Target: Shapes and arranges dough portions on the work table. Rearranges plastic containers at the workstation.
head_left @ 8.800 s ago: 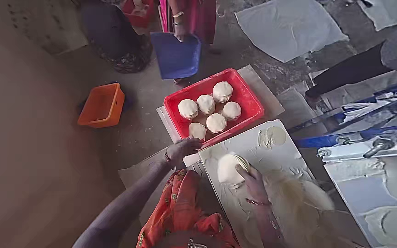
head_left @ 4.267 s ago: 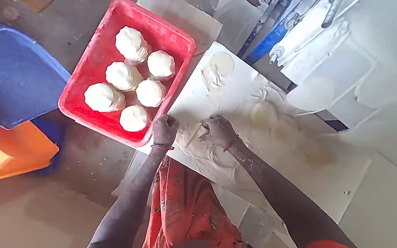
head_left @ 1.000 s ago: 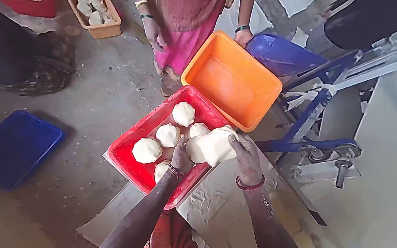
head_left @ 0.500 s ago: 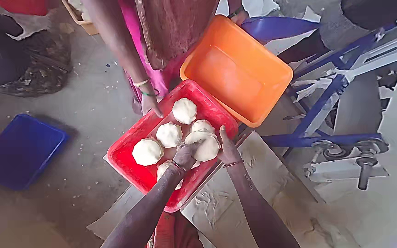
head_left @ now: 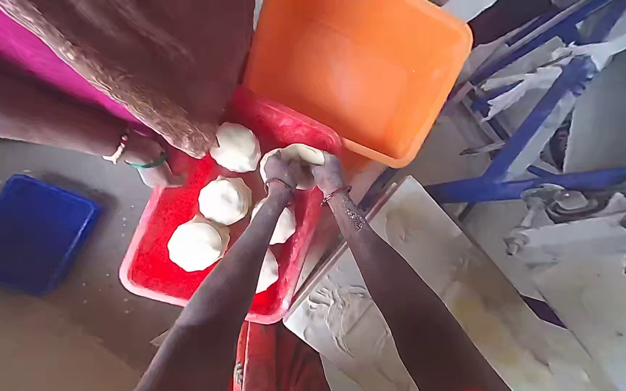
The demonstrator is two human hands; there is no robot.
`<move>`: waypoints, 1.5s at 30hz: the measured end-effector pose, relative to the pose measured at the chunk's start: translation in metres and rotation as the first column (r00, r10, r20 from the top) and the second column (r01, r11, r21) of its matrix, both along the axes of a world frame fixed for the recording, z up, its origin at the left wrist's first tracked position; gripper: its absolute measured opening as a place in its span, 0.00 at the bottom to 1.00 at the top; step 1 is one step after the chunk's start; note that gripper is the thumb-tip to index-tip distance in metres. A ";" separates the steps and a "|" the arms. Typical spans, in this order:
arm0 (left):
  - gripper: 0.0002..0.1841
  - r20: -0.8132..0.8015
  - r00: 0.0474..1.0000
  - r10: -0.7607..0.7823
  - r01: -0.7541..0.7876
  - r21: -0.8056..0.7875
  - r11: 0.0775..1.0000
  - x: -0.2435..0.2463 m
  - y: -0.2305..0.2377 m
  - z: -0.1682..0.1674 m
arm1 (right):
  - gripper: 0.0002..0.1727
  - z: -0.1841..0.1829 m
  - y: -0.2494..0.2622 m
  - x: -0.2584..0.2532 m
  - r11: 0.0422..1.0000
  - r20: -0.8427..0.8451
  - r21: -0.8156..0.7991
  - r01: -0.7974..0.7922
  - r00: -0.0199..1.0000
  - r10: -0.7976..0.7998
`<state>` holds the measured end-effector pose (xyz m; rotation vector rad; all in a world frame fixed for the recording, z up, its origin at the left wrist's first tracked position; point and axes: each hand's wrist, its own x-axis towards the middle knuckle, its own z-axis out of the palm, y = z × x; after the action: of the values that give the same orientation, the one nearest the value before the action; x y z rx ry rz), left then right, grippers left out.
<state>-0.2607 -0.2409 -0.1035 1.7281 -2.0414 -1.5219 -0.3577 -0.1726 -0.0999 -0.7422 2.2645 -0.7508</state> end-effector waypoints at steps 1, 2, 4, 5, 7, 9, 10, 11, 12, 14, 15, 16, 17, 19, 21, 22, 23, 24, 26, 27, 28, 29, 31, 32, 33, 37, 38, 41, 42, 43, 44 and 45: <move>0.24 -0.035 0.997 0.067 -0.067 -0.010 0.998 0.012 -0.004 -0.001 | 0.16 0.003 -0.010 0.008 0.999 0.005 0.021 -0.027 1.000 0.027; 0.23 -0.077 0.989 0.128 -0.129 -0.008 0.992 0.026 -0.007 -0.003 | 0.16 0.004 -0.019 0.016 0.997 0.020 0.046 -0.056 0.998 0.055; 0.22 -0.114 0.969 0.220 -0.219 0.023 0.976 0.048 -0.013 -0.013 | 0.15 0.000 -0.033 0.029 0.991 0.038 0.080 -0.105 0.994 0.102; 0.22 -0.105 0.964 0.244 -0.241 0.044 0.970 0.057 -0.016 -0.020 | 0.16 -0.004 -0.039 0.034 0.988 0.042 0.092 -0.123 0.992 0.120; 0.22 -0.102 0.958 0.268 -0.261 0.075 0.962 0.066 -0.020 -0.035 | 0.17 -0.013 -0.046 0.039 0.981 0.034 0.119 -0.154 0.988 0.151; 0.23 -0.097 0.970 0.225 -0.217 0.090 0.972 0.070 -0.024 -0.040 | 0.19 -0.021 -0.050 0.039 0.982 0.020 0.137 -0.128 0.992 0.126; 0.23 -0.094 0.977 0.191 -0.182 0.092 0.979 0.070 -0.023 -0.041 | 0.21 -0.024 -0.050 0.037 0.981 0.007 0.152 -0.120 0.993 0.120; 0.24 -0.098 0.981 0.165 -0.156 0.094 0.983 0.069 -0.024 -0.044 | 0.21 -0.024 -0.050 0.036 0.981 -0.010 0.159 -0.110 0.994 0.113; 0.25 -0.099 0.985 0.142 -0.134 0.090 0.987 0.066 -0.025 -0.045 | 0.21 -0.022 -0.049 0.035 0.981 -0.041 0.161 -0.104 0.993 0.112; 0.25 -0.056 0.995 0.080 -0.077 0.054 0.996 0.061 -0.028 -0.040 | 0.21 -0.012 -0.048 0.035 0.978 -0.111 0.171 -0.120 0.984 0.140; 0.25 -0.004 0.999 0.038 -0.037 0.040 0.999 0.059 -0.030 -0.034 | 0.22 -0.008 -0.047 0.034 0.973 -0.143 0.179 -0.149 0.974 0.176; 0.27 0.057 0.998 0.007 -0.009 0.026 1.000 0.057 -0.027 -0.032 | 0.23 -0.006 -0.042 0.036 0.961 -0.171 0.202 -0.189 0.959 0.225; 0.30 0.119 0.993 -0.018 0.017 0.011 1.000 0.056 -0.020 -0.029 | 0.24 -0.005 -0.035 0.038 0.948 -0.207 0.225 -0.223 0.940 0.271; 0.39 0.204 0.977 -0.059 0.072 -0.058 0.996 0.055 -0.011 -0.013 | 0.30 0.011 -0.025 0.035 0.923 -0.296 0.262 -0.281 0.887 0.354; 0.40 0.140 0.989 -0.042 0.065 -0.166 0.984 0.064 -0.001 0.009 | 0.29 0.043 0.000 0.020 0.930 -0.361 0.196 -0.310 0.859 0.362; 0.37 0.071 0.995 -0.064 0.078 -0.210 0.975 0.073 0.009 0.022 | 0.25 0.065 0.026 0.012 0.928 -0.357 0.158 -0.337 0.857 0.372; 0.30 -0.003 0.993 -0.118 0.114 -0.257 0.960 0.085 0.025 0.035 | 0.19 0.084 0.059 0.004 0.920 -0.339 0.136 -0.368 0.855 0.392; 0.24 -0.062 0.981 -0.185 0.162 -0.276 0.948 0.098 0.046 0.048 | 0.15 0.096 0.097 -0.001 0.905 -0.302 0.135 -0.402 0.854 0.424; 0.16 -0.143 0.947 -0.288 0.250 -0.237 0.939 0.120 0.103 0.065 | 0.12 0.099 0.175 -0.002 0.870 -0.152 0.193 -0.454 0.862 0.483; 0.14 -0.159 0.933 -0.323 0.294 -0.182 0.938 0.128 0.135 0.067 | 0.12 0.092 0.211 0.005 0.857 -0.092 0.219 -0.466 0.865 0.494; 0.12 -0.167 0.922 -0.350 0.329 -0.139 0.934 0.132 0.166 0.065 | 0.12 0.082 0.241 0.013 0.850 -0.068 0.243 -0.467 0.866 0.495; 0.13 -0.171 0.909 -0.381 0.371 -0.090 0.924 0.134 0.195 0.063 | 0.13 0.076 0.265 0.024 0.850 -0.064 0.271 -0.451 0.873 0.483; 0.18 -0.142 0.891 -0.430 0.430 -0.034 0.902 0.132 0.241 0.055 | 0.13 0.071 0.299 0.039 0.870 -0.121 0.312 -0.381 0.892 0.434; 0.20 -0.101 0.889 -0.447 0.448 -0.013 0.894 0.128 0.260 0.054 | 0.14 0.071 0.313 0.045 0.881 -0.145 0.324 -0.345 0.902 0.406; 0.22 -0.046 0.886 -0.462 0.462 -0.007 0.887 0.124 0.277 0.055 | 0.15 0.072 0.326 0.052 0.883 -0.139 0.350 -0.313 0.915 0.379; 0.27 0.214 0.836 -0.506 0.521 -0.019 0.853 0.106 0.310 0.058 | 0.35 0.064 0.370 0.087 0.920 -0.173 0.352 -0.173 0.954 0.245; 0.26 0.249 0.827 -0.503 0.528 -0.041 0.848 0.100 0.315 0.057 | 0.33 0.063 0.374 0.091 0.924 -0.182 0.354 -0.143 0.959 0.218; 0.23 0.311 0.823 -0.476 0.520 -0.072 0.851 0.091 0.323 0.061 | 0.22 0.069 0.375 0.097 0.916 -0.074 0.379 -0.130 0.983 0.170; 0.22 0.330 0.823 -0.461 0.510 -0.076 0.857 0.091 0.325 0.062 | 0.19 0.071 0.375 0.098 0.913 -0.025 0.385 -0.137 0.987 0.159; 0.21 0.331 0.834 -0.442 0.492 -0.082 0.867 0.089 0.326 0.061 | 0.17 0.072 0.375 0.096 0.909 -0.002 0.390 -0.146 0.987 0.160; 0.21 0.298 0.858 -0.418 0.464 -0.100 0.880 0.089 0.327 0.060 | 0.16 0.075 0.377 0.095 0.914 0.004 0.377 -0.147 0.988 0.156; 0.21 0.232 0.889 -0.394 0.431 -0.139 0.892 0.093 0.329 0.059 | 0.15 0.076 0.384 0.095 0.938 -0.002 0.326 -0.122 0.992 0.130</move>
<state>-0.1678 0.0884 -0.0443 1.4910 -2.6992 -1.2226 -0.2630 0.2111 -0.0239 -0.7296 2.2600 -0.2967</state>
